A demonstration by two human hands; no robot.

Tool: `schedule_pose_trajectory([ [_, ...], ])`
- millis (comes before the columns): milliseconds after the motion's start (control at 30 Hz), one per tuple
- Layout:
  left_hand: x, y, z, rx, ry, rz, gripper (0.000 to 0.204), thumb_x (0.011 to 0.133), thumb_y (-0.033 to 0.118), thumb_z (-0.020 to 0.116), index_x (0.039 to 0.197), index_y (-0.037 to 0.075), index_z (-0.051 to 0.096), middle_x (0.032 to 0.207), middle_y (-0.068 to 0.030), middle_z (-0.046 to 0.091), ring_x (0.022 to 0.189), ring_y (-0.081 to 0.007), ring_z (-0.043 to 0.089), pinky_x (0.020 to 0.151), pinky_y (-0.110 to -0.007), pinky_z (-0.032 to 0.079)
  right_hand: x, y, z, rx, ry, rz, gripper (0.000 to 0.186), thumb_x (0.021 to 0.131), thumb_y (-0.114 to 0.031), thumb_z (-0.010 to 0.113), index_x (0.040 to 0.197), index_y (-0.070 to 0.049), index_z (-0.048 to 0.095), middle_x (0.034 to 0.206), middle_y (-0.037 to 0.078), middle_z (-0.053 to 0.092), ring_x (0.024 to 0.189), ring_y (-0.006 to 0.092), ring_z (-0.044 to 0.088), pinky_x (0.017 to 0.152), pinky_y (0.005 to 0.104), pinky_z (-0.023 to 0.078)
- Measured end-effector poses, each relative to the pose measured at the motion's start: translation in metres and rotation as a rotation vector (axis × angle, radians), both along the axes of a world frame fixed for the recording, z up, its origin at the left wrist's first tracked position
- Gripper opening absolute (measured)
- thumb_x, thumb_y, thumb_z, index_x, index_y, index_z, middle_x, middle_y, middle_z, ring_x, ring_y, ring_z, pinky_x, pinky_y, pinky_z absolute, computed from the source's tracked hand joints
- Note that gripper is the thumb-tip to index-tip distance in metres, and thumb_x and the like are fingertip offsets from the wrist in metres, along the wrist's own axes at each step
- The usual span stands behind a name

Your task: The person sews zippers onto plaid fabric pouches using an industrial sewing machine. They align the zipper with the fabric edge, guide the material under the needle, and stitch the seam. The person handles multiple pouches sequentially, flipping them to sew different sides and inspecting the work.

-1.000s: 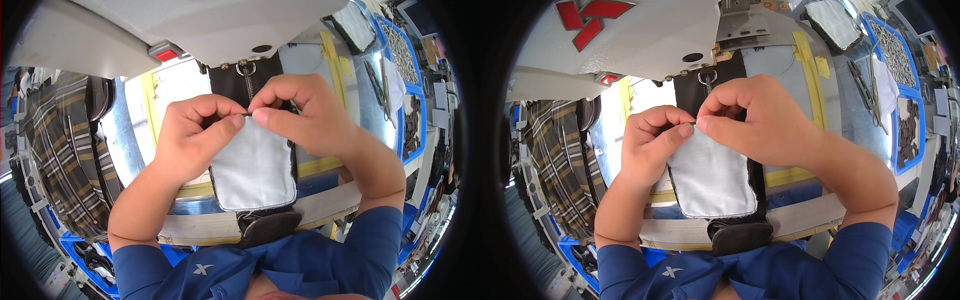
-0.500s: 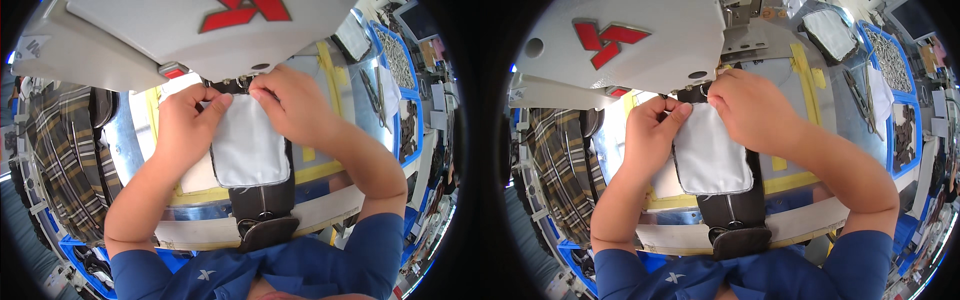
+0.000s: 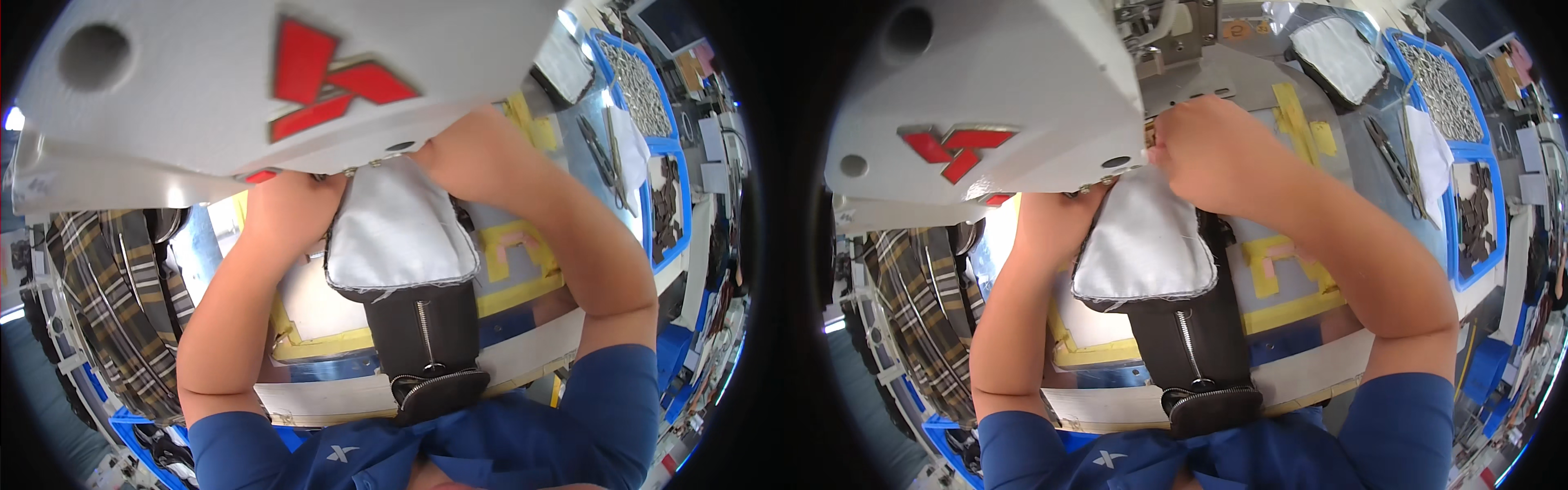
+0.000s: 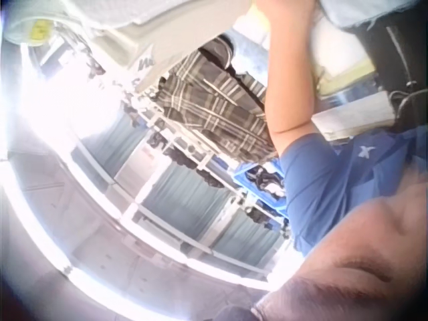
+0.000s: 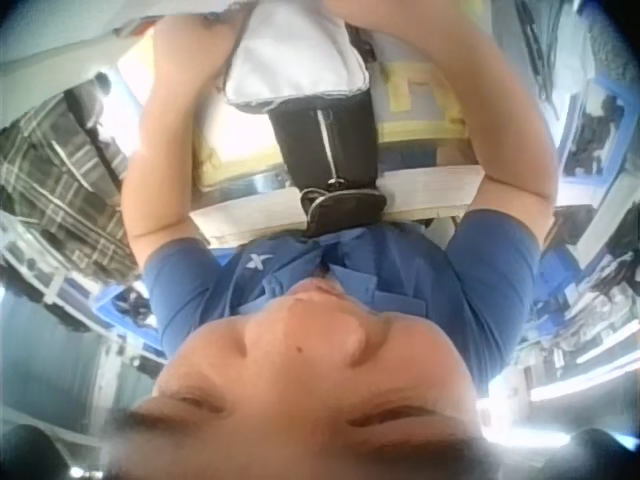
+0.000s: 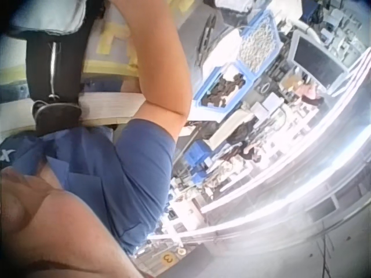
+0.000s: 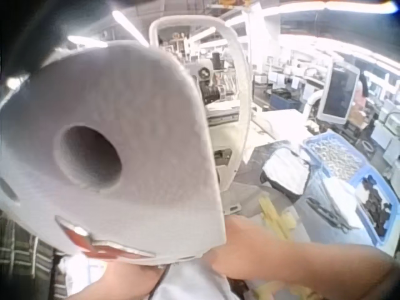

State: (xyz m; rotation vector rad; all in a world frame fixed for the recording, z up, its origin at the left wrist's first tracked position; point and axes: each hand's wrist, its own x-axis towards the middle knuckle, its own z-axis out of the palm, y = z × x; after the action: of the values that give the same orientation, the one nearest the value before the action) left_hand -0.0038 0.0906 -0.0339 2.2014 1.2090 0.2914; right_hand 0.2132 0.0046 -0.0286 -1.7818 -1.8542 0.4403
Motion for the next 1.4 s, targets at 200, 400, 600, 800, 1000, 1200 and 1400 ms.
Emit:
schedule_pose_trajectory([
  [200, -0.006, 0.014, -0.016, 0.094, 0.093, -0.098, 0.044, 0.1, 0.042, 0.065, 0.135, 0.015, 0.072, 0.111, -0.0138, 0.081, 0.105, -0.0347, 0.077, 0.091, -0.042, 0.06, 0.006, 0.01, 0.001, -0.088, -0.084, 0.005, 0.029, 0.095, -0.024, 0.068, 0.091, 0.003, 0.077, 0.088, 0.026, 0.074, 0.091, 0.0465, 0.072, 0.085, 0.0546, 0.057],
  [400, -0.006, 0.02, -0.019, 0.156, -0.157, -0.149, 0.034, 0.092, 0.028, 0.078, 0.123, 0.012, 0.078, 0.111, -0.0142, 0.08, 0.104, -0.0347, 0.076, 0.089, -0.041, 0.059, 0.016, 0.027, -0.009, -0.083, -0.119, 0.093, 0.031, 0.091, -0.025, 0.07, 0.09, 0.005, 0.08, 0.093, 0.027, 0.076, 0.098, 0.0463, 0.074, 0.086, 0.053, 0.06],
  [600, 0.001, 0.019, -0.009, 0.169, -0.311, -0.206, 0.029, 0.087, 0.009, 0.082, 0.115, 0.003, 0.078, 0.106, -0.0148, 0.08, 0.098, -0.0339, 0.076, 0.088, -0.041, 0.058, 0.009, 0.027, 0.016, -0.284, -0.085, 0.047, 0.032, 0.092, -0.027, 0.071, 0.093, 0.004, 0.08, 0.098, 0.024, 0.077, 0.099, 0.0456, 0.075, 0.086, 0.0518, 0.06],
  [800, 0.0, 0.019, -0.012, 0.185, -0.269, -0.177, 0.03, 0.087, 0.015, 0.084, 0.115, 0.006, 0.079, 0.106, -0.0128, 0.081, 0.097, -0.0317, 0.076, 0.086, -0.04, 0.058, 0.011, 0.029, 0.009, -0.243, -0.105, 0.042, 0.034, 0.094, -0.029, 0.072, 0.099, 0.004, 0.08, 0.1, 0.025, 0.077, 0.103, 0.0442, 0.074, 0.089, 0.0509, 0.06],
  [1000, 0.0, 0.015, -0.011, 0.144, -0.162, -0.126, 0.029, 0.092, 0.027, 0.08, 0.117, 0.014, 0.08, 0.102, -0.0086, 0.081, 0.091, -0.0286, 0.076, 0.083, -0.039, 0.058, 0.015, 0.027, 0.001, -0.176, -0.141, 0.063, 0.034, 0.095, -0.028, 0.071, 0.097, 0.004, 0.08, 0.102, 0.025, 0.077, 0.104, 0.0439, 0.074, 0.09, 0.0513, 0.059],
  [1200, -0.002, 0.019, -0.017, 0.195, -0.177, -0.14, 0.029, 0.091, 0.027, 0.08, 0.118, 0.015, 0.081, 0.101, -0.0099, 0.081, 0.091, -0.0298, 0.076, 0.083, -0.039, 0.059, 0.014, 0.026, 0.004, -0.184, -0.139, 0.067, 0.032, 0.094, -0.026, 0.073, 0.096, 0.005, 0.079, 0.102, 0.026, 0.076, 0.102, 0.045, 0.074, 0.09, 0.0518, 0.059],
  [1400, 0.0, 0.017, -0.019, 0.124, -0.175, -0.102, 0.03, 0.09, 0.026, 0.08, 0.118, 0.015, 0.08, 0.102, -0.0089, 0.081, 0.092, -0.0289, 0.076, 0.084, -0.039, 0.059, 0.022, 0.019, 0.015, -0.243, -0.14, 0.03, 0.03, 0.095, -0.025, 0.074, 0.095, 0.005, 0.078, 0.1, 0.026, 0.076, 0.101, 0.0452, 0.074, 0.088, 0.0523, 0.059],
])
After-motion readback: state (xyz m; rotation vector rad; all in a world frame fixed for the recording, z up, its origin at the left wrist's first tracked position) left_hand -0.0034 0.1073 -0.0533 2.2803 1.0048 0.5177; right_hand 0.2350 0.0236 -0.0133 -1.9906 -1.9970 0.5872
